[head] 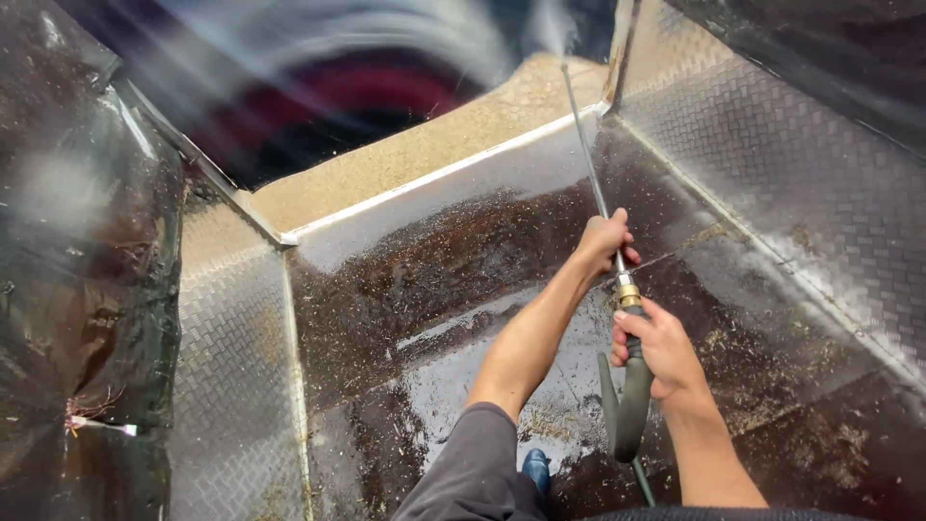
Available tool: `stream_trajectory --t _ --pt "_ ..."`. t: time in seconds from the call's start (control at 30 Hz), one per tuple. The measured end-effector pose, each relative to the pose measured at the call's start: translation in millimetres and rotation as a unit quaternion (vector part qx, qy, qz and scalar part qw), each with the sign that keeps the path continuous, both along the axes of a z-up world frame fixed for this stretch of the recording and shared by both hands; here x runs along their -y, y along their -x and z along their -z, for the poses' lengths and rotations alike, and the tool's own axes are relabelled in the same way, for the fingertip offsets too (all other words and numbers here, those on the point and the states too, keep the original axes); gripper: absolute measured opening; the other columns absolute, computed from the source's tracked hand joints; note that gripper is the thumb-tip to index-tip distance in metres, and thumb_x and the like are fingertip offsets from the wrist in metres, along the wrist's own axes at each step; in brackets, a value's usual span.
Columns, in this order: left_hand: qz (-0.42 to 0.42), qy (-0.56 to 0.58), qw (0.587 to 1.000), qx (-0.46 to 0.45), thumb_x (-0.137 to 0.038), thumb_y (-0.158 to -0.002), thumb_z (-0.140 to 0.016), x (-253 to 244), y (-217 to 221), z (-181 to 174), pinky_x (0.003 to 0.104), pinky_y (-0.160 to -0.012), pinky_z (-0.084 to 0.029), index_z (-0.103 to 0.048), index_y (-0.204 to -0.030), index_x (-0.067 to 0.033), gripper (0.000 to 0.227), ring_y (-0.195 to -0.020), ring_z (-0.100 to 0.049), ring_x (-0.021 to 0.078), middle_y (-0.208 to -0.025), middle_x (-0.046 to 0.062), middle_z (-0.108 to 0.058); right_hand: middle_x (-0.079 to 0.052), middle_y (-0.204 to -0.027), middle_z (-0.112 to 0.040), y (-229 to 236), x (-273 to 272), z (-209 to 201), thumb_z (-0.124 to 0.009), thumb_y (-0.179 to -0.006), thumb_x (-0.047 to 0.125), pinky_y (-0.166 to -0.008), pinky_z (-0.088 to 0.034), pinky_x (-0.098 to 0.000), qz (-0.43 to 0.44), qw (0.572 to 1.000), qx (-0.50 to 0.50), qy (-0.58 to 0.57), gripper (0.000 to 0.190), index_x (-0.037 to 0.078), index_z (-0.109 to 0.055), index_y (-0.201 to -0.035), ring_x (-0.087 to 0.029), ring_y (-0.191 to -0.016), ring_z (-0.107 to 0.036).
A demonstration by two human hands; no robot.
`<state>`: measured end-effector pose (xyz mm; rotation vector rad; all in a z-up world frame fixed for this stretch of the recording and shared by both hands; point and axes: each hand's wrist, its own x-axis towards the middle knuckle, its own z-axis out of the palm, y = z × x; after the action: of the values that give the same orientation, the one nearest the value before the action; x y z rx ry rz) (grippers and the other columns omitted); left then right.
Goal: Pressure washing the interior floor and walls of a trailer or service bay to remove dirt and debris.
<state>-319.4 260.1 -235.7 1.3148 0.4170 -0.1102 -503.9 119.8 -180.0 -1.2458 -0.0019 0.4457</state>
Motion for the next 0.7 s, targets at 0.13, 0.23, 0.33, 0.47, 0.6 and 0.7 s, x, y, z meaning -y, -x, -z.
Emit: stream_trajectory --t 0.13,0.23,0.33,0.47,0.6,0.7 --pt "-0.127 0.095 0.984 0.082 -0.023 -0.103 -0.049 14 -1 6 0.051 -0.043 -0.059 -0.059 -0.082 0.0037 0.035 -0.031 -0.052 0.0276 -0.051 0.005 -0.044 -0.017 -0.059 -0.045 23 -7 -20 -0.064 -0.09 -0.001 -0.038 -0.046 -0.0436 0.002 0.999 0.022 -0.031 0.021 -0.003 -0.056 -0.109 -0.026 -0.041 -0.047" --pt "-0.111 0.089 0.981 0.133 -0.026 -0.108 -0.044 -1 11 -53 0.042 -0.042 -0.059 -0.057 -0.09 0.0037 0.036 -0.033 -0.051 0.0198 -0.055 0.004 -0.047 -0.015 -0.058 -0.043 29 -14 -50 -0.062 -0.089 -0.003 -0.035 -0.045 -0.0428 -0.011 0.997 0.061 -0.04 0.025 -0.003 -0.055 -0.113 -0.025 -0.04 -0.046" --pt "-0.121 0.057 0.973 0.189 -0.03 -0.109 -0.039 -28 29 -119 0.034 -0.037 -0.057 -0.055 -0.094 0.005 0.042 -0.034 -0.052 0.0156 -0.056 0.005 -0.048 -0.014 -0.063 -0.043 24 -25 -63 -0.061 -0.091 0.001 -0.035 -0.049 -0.0442 -0.047 0.993 0.09 -0.06 0.04 0.001 -0.051 -0.13 -0.022 -0.041 -0.046" --pt "-0.207 -0.017 0.947 0.246 -0.034 -0.106 -0.04 -81 32 -167 0.034 -0.027 -0.051 -0.061 -0.092 0.0082 0.049 -0.03 -0.053 0.0228 -0.057 0.014 -0.052 -0.016 -0.079 -0.052 7 -69 -70 -0.056 -0.096 0.004 -0.034 -0.053 -0.0385 -0.115 0.981 0.12 -0.101 0.055 0.006 -0.043 -0.149 -0.016 -0.045 -0.05" --pt "-0.199 -0.032 0.955 0.22 -0.032 -0.107 -0.039 -127 65 -179 0.03 -0.033 -0.056 -0.055 -0.111 0.0154 0.05 -0.036 -0.055 0.0178 -0.064 0.012 -0.052 -0.015 -0.08 -0.051 18 -118 -70 -0.055 -0.097 0.005 -0.031 -0.048 -0.031 -0.125 0.978 0.096 -0.134 0.057 0.007 -0.04 -0.152 -0.014 -0.045 -0.048" --pt "-0.205 0.002 0.96 0.193 -0.029 -0.107 -0.039 -147 63 -146 0.034 -0.033 -0.054 -0.054 -0.106 0.0111 0.043 -0.034 -0.047 0.015 -0.063 0.005 -0.045 -0.013 -0.074 -0.047 25 -128 -69 -0.058 -0.095 0.001 -0.03 -0.045 -0.0321 -0.125 0.982 0.063 -0.126 0.054 0.004 -0.043 -0.147 -0.015 -0.043 -0.044"
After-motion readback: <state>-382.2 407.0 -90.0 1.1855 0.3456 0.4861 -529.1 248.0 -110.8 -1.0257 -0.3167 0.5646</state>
